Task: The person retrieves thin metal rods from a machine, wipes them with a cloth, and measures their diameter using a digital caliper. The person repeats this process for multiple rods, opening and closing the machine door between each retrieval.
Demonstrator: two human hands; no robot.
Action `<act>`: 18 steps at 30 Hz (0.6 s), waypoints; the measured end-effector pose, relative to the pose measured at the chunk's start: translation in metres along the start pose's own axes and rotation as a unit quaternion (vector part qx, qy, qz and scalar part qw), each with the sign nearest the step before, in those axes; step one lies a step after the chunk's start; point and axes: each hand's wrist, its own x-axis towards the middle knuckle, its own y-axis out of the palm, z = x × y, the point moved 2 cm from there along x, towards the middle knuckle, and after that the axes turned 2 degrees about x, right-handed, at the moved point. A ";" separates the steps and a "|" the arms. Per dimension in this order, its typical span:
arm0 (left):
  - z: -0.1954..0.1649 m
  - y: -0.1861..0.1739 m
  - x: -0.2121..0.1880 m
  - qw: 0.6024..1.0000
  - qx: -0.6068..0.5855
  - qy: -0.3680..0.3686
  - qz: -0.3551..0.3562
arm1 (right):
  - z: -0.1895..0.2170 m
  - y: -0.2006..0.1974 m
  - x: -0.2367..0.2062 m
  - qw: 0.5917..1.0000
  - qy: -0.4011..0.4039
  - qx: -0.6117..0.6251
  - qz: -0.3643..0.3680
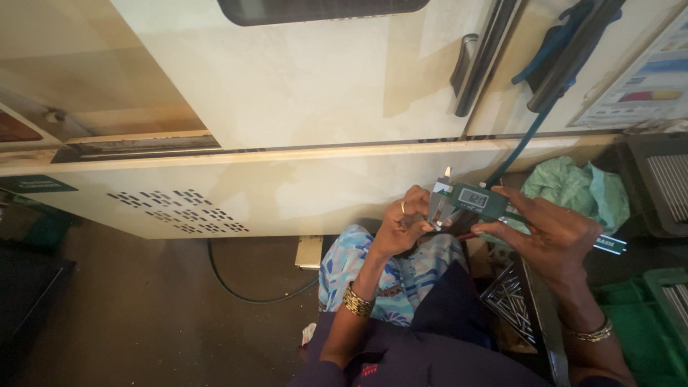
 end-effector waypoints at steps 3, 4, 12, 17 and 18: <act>0.001 -0.001 -0.001 1.000 0.022 0.012 0.011 | 0.000 -0.001 -0.001 1.000 0.012 0.007 0.004; 0.001 -0.001 -0.001 1.000 0.019 0.010 0.011 | 0.000 -0.001 -0.002 1.000 0.019 0.010 0.009; 0.000 -0.003 -0.004 0.994 -0.106 -0.041 0.004 | -0.011 -0.005 0.005 0.995 -0.006 0.068 0.070; -0.001 -0.005 -0.003 0.998 -0.056 -0.013 0.004 | -0.009 -0.007 0.003 0.994 -0.004 0.076 0.076; 0.000 -0.005 -0.004 0.999 -0.049 -0.009 0.003 | -0.009 -0.007 0.003 0.994 0.001 0.077 0.073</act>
